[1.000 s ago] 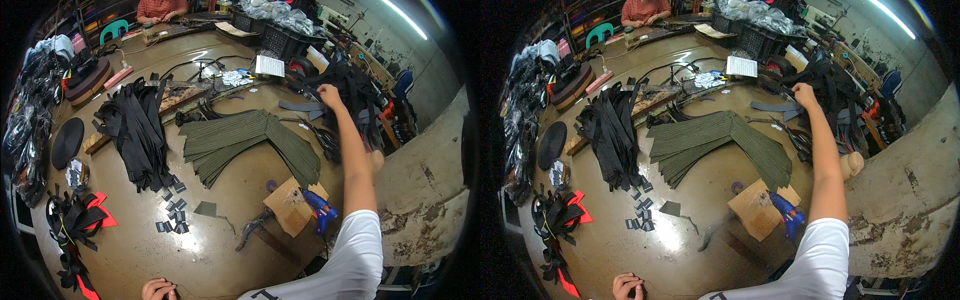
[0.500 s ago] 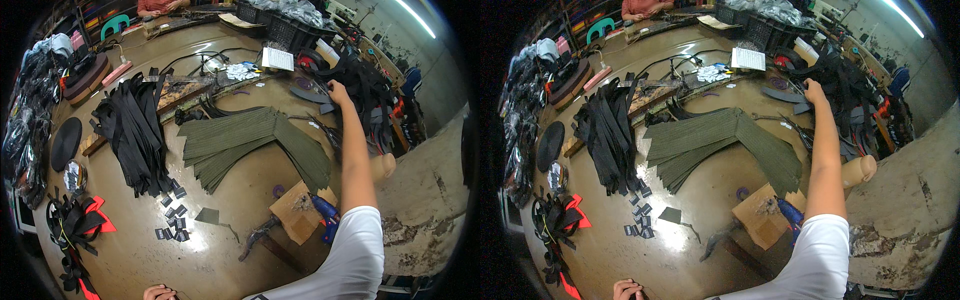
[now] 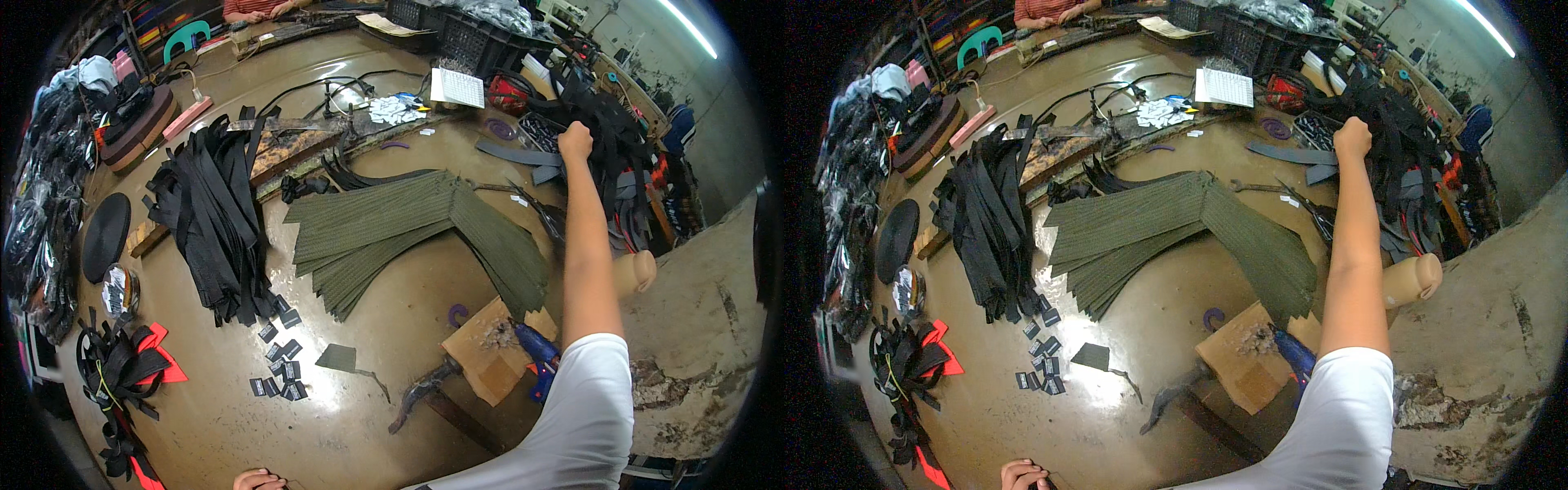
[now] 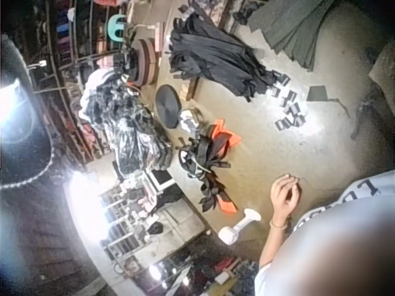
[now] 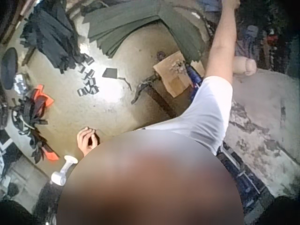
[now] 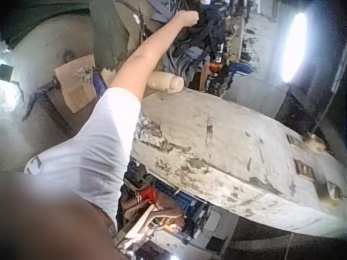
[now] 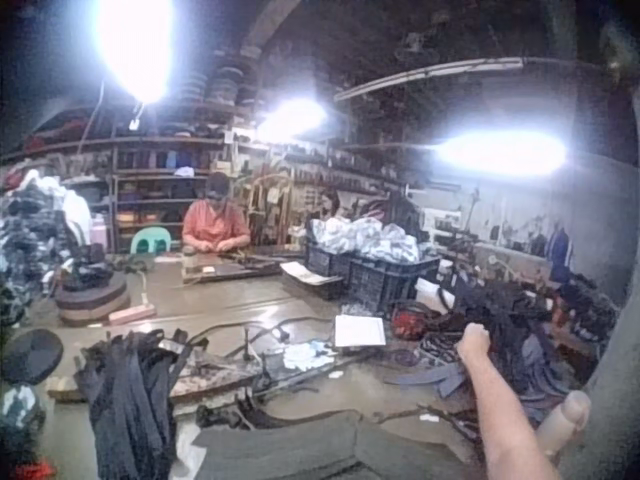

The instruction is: The person cuts green fabric strips with scissors, ties them with a yellow string, and then uses a hot glue gun to attach small black rectangular pieces to the fabric strips. They repeat the gluing and attaching process for multiple strips.

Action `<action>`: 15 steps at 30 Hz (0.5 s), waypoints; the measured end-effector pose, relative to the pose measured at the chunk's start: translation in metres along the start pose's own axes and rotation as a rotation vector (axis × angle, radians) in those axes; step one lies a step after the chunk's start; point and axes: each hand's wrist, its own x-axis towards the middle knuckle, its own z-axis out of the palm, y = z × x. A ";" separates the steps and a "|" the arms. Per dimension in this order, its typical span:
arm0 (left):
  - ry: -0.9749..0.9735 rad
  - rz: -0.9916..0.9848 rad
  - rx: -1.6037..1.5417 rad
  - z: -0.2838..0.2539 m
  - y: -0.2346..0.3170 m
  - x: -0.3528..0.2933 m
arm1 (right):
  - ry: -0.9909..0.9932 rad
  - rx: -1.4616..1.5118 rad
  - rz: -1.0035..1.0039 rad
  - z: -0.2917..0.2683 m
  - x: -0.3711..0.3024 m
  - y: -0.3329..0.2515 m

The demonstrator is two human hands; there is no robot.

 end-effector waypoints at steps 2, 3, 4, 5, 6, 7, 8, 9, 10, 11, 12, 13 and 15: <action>0.001 -0.004 0.005 0.000 0.000 -0.001 | 0.045 0.042 0.070 0.008 0.003 0.001; 0.003 -0.001 0.008 -0.001 0.000 -0.001 | 0.109 0.097 0.104 0.018 0.006 0.001; 0.005 0.000 0.012 0.000 0.000 -0.002 | 0.079 0.063 0.078 0.030 0.011 0.002; 0.005 0.000 0.019 0.000 -0.001 -0.002 | 0.028 0.046 0.049 0.047 0.017 0.004; 0.005 0.011 0.004 0.001 -0.002 -0.002 | -0.014 0.031 -0.013 0.065 0.026 0.006; 0.008 0.015 -0.005 0.002 -0.004 -0.003 | -0.020 -0.001 -0.109 0.085 0.034 0.013; 0.019 0.006 -0.003 0.003 -0.006 -0.004 | -0.110 0.003 -0.123 0.101 0.050 0.019; 0.019 -0.006 0.007 0.003 -0.009 -0.005 | -0.100 -0.092 -0.320 0.119 0.063 0.024; 0.032 -0.009 0.008 0.004 -0.012 -0.008 | -0.131 -0.028 -0.269 0.134 0.079 0.027; 0.002 -0.005 0.047 0.004 -0.013 -0.012 | -0.223 -0.033 -0.316 0.146 0.095 0.032; -0.015 0.026 0.060 0.003 -0.016 -0.014 | -0.238 -0.047 -0.379 0.159 0.114 0.026; -0.021 0.010 0.053 0.004 -0.017 -0.017 | -0.202 -0.066 -0.449 0.169 0.126 0.032; -0.012 0.022 0.000 0.006 -0.020 -0.019 | -0.134 -0.082 -0.537 0.188 0.153 0.017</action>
